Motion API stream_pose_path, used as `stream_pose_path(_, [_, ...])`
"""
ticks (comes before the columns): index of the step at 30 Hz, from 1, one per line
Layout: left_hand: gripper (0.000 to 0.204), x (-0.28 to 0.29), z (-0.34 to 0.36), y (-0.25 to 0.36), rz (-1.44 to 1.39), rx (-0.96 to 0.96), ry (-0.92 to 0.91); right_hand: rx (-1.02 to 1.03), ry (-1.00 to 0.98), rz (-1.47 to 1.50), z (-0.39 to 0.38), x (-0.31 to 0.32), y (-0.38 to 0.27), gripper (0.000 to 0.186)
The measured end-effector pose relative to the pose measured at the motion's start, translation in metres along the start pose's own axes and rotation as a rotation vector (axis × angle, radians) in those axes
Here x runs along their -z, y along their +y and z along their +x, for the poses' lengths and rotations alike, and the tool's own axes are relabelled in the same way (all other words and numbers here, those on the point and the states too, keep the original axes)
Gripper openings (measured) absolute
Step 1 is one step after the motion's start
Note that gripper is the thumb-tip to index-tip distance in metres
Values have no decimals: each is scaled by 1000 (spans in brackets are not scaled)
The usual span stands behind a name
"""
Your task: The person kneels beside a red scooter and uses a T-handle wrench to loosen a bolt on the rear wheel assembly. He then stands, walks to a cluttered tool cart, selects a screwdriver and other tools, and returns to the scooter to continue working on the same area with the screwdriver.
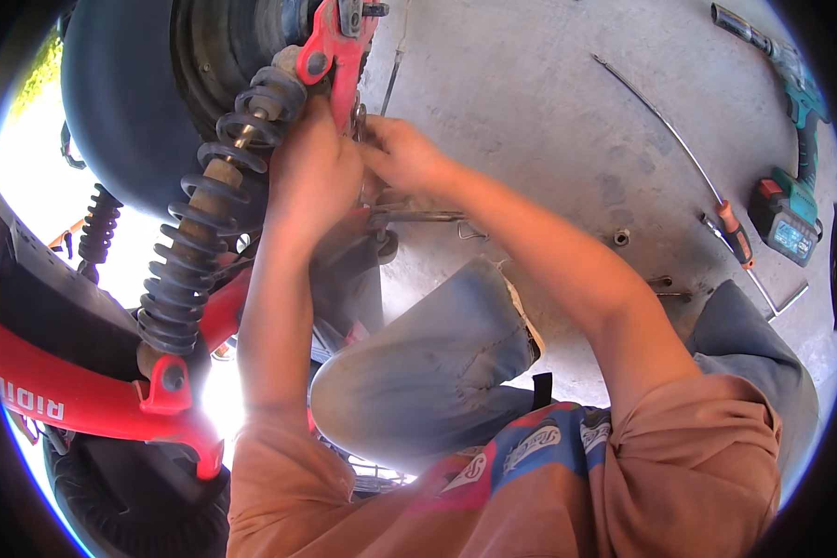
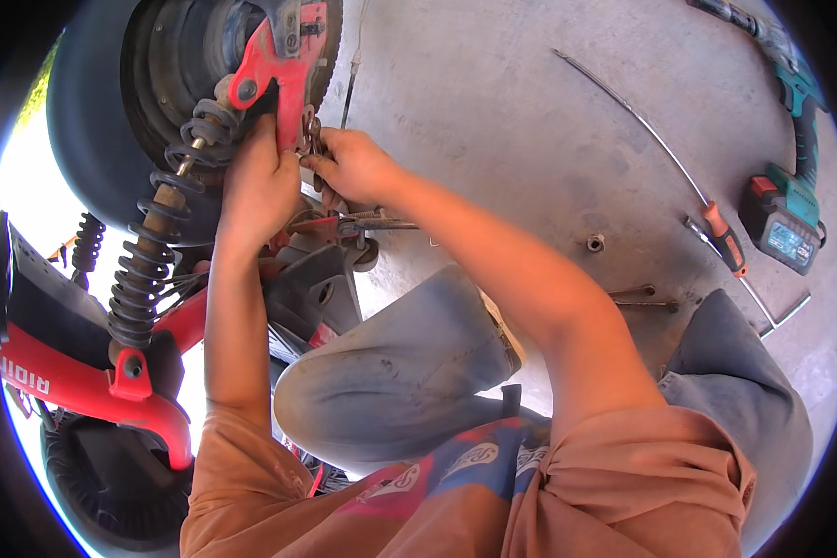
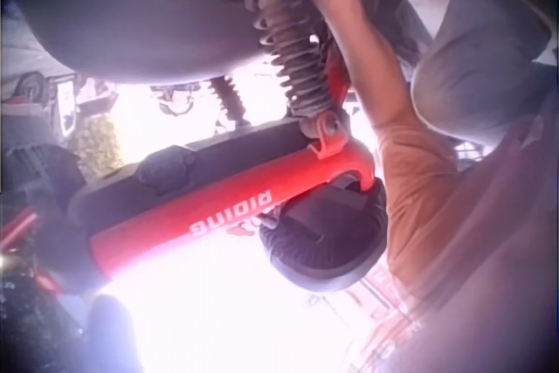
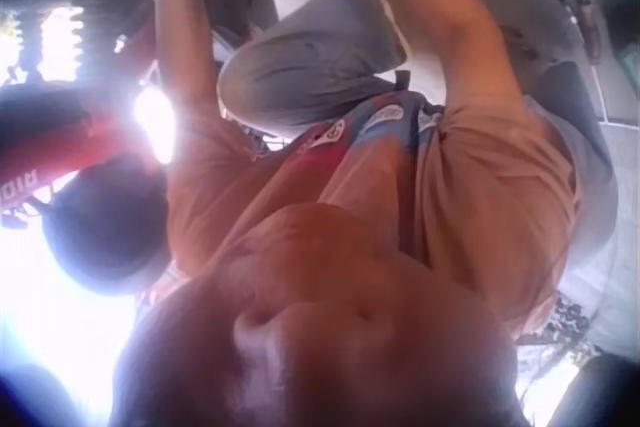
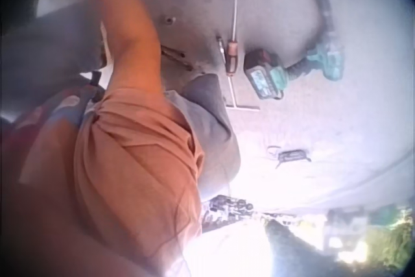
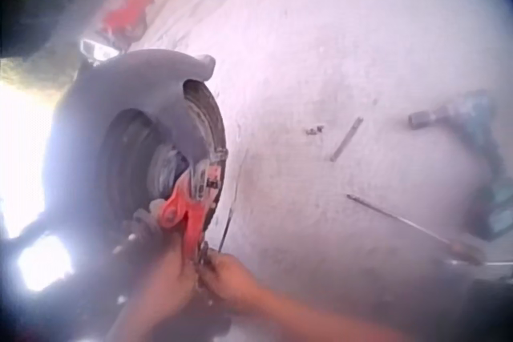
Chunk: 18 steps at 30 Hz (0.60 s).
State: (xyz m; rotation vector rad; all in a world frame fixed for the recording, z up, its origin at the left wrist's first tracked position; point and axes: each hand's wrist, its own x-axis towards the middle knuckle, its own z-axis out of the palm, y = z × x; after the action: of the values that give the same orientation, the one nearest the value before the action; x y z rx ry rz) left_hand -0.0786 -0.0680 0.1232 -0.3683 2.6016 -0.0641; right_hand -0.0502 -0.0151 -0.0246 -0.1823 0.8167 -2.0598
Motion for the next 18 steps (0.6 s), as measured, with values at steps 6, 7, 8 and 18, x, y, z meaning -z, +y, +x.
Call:
stream_pose_path(6, [24, -4, 4, -7, -13, -32, 8, 71, 28, -165, -2, 1, 0, 15])
stream_pose_path(7, [24, -5, 3, -7, 2, -10, 9, 104, 60, -218, -4, -2, 2, 18])
stream_pose_path(8, [24, -8, 3, -6, 13, 7, 8, 75, 63, -244, -4, -4, 6, 23])
stream_pose_path(18, [26, -16, 7, -6, 59, -52, 10, 200, 12, -488, 18, -13, 36, 45])
